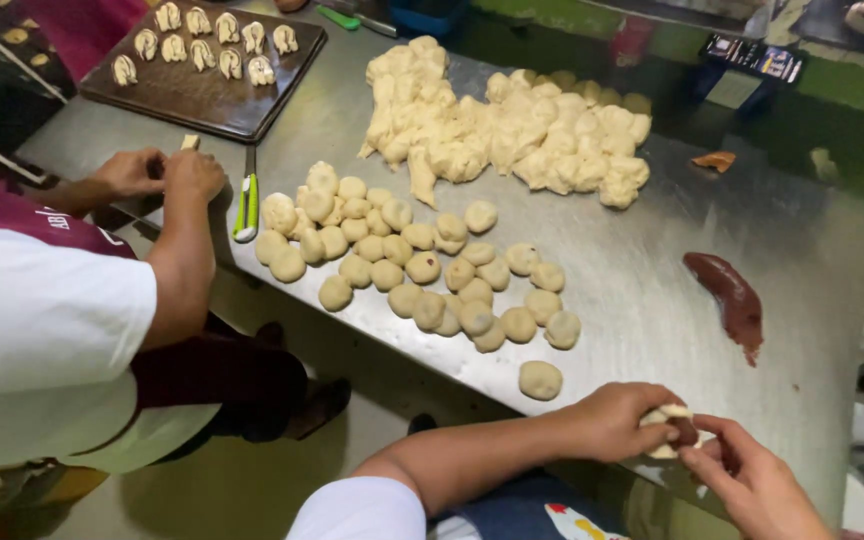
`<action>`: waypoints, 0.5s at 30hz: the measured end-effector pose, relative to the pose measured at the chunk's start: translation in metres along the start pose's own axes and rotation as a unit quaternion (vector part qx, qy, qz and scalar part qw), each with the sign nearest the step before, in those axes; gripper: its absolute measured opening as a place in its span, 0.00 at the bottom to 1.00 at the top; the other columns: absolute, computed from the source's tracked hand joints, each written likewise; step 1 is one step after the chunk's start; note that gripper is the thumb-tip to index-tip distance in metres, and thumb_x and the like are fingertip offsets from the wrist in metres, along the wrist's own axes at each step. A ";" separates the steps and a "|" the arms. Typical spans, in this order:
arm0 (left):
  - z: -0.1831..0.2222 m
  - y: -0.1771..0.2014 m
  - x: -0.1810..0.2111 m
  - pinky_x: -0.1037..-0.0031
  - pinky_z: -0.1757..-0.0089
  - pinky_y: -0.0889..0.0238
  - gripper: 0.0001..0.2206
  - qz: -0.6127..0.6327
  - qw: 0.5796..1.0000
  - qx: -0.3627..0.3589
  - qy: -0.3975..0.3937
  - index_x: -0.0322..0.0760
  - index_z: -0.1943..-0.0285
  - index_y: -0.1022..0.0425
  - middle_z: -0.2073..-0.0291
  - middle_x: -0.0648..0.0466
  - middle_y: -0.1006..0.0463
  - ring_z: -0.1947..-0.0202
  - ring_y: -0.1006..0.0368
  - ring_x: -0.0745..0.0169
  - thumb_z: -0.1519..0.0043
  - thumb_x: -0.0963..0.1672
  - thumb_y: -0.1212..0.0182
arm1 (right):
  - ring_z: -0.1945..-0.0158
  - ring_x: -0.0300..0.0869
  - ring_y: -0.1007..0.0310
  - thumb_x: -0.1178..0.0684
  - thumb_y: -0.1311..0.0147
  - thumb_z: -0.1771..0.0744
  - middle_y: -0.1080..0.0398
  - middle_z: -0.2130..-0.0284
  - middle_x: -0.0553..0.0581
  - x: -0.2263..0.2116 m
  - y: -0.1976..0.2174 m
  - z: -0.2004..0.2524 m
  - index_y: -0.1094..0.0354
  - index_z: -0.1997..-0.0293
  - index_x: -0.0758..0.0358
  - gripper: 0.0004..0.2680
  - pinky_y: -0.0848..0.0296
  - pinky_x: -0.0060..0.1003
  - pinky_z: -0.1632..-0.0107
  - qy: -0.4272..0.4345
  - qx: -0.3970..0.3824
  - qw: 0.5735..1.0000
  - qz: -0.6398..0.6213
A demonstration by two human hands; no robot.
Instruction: Shaping and portioning dough into small uniform balls on a stainless steel table in a bakery.
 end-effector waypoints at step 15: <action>-0.055 -0.082 0.005 0.44 0.70 0.41 0.11 -0.332 0.934 0.050 0.121 0.48 0.54 0.28 0.67 0.43 0.21 0.65 0.25 0.31 0.35 0.51 0.51 | 0.50 0.53 0.20 0.46 0.54 0.31 0.20 0.53 0.58 0.061 0.049 -0.056 0.27 0.45 0.55 0.13 0.27 0.43 0.47 0.375 -0.062 0.910 0.162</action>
Point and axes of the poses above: each hand's wrist, its own z-axis away from the middle knuckle, its own y-axis out of the back of the hand, x = y × z, the point moved 1 cm from there along -z, towards the middle knuckle
